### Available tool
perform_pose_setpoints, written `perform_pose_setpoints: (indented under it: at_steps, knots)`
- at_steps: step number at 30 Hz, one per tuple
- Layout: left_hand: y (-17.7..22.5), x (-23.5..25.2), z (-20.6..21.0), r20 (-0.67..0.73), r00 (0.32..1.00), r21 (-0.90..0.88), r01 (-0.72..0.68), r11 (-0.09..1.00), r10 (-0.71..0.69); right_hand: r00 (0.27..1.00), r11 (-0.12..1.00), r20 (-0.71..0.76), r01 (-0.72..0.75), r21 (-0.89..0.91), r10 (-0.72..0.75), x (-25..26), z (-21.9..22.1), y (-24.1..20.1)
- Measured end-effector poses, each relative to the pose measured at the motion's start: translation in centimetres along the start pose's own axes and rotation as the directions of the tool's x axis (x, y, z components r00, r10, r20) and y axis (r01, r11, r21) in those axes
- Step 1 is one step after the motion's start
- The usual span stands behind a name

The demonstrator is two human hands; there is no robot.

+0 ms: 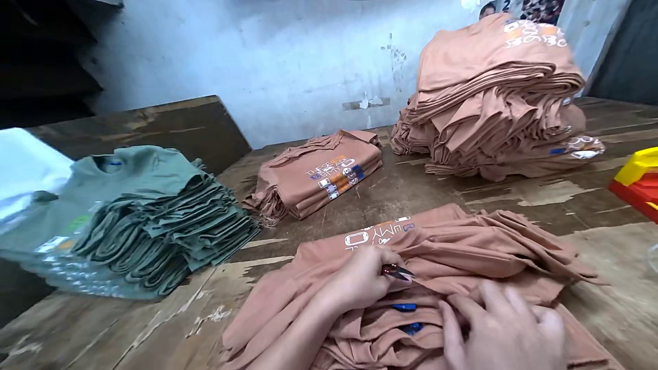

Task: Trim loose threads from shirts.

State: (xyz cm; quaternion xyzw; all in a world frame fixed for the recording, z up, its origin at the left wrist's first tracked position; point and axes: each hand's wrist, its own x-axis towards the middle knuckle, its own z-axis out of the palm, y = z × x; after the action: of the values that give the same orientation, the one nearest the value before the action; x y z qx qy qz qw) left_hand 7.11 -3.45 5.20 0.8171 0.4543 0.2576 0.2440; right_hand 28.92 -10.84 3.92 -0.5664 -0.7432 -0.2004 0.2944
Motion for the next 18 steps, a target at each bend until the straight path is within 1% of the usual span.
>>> perform_pose_setpoints:
  at_steps: [2, 4, 6, 8, 11, 12, 15, 18]
  knots:
    - [-0.2, -0.1, 0.1, -0.014, 0.999, -0.002, -0.031, 1.0, 0.031, 0.997, 0.999, -0.077, -0.032, 0.001, 0.032, 0.4, 0.5, 0.1]
    - [-0.5, -0.1, 0.3, -0.032, 0.998, -0.012, -0.05, 0.999, 0.049, 0.992, 0.997, -0.118, -0.046, 0.054, 0.052, 0.9, 1.6, -0.2]
    - [-0.6, -0.1, 0.4, -0.04, 0.998, -0.012, -0.059, 0.998, 0.058, 0.996, 0.989, -0.069, -0.051, 0.138, 0.061, 1.4, 3.1, -0.4]
    - [-0.6, -0.2, 0.5, -0.058, 0.996, -0.002, -0.065, 0.998, 0.065, 0.998, 0.954, -0.009, -0.055, 0.294, 0.061, 1.6, 4.2, -0.1]
    - [-0.6, -0.4, 0.6, -0.115, 0.99, 0.015, -0.078, 0.997, 0.079, 0.999, 0.834, 0.019, -0.05, 0.549, 0.047, 1.1, 4.0, 1.1]
    - [-0.6, -0.5, 0.7, -0.141, 0.987, 0.021, -0.079, 0.997, 0.082, 0.998, 0.795, 0.045, -0.061, 0.604, 0.042, 0.9, 3.5, 1.5]
    - [0.1, -1.2, 0.6, -0.195, 0.972, 0.096, -0.112, 0.989, 0.129, 0.992, 0.724, 0.129, -0.088, 0.684, -0.002, 0.0, 2.1, 2.4]
    - [0.6, -1.8, 0.5, -0.274, 0.917, 0.277, -0.213, 0.937, 0.29, 0.987, 0.682, 0.157, -0.094, 0.725, -0.031, -0.4, 0.9, 2.8]
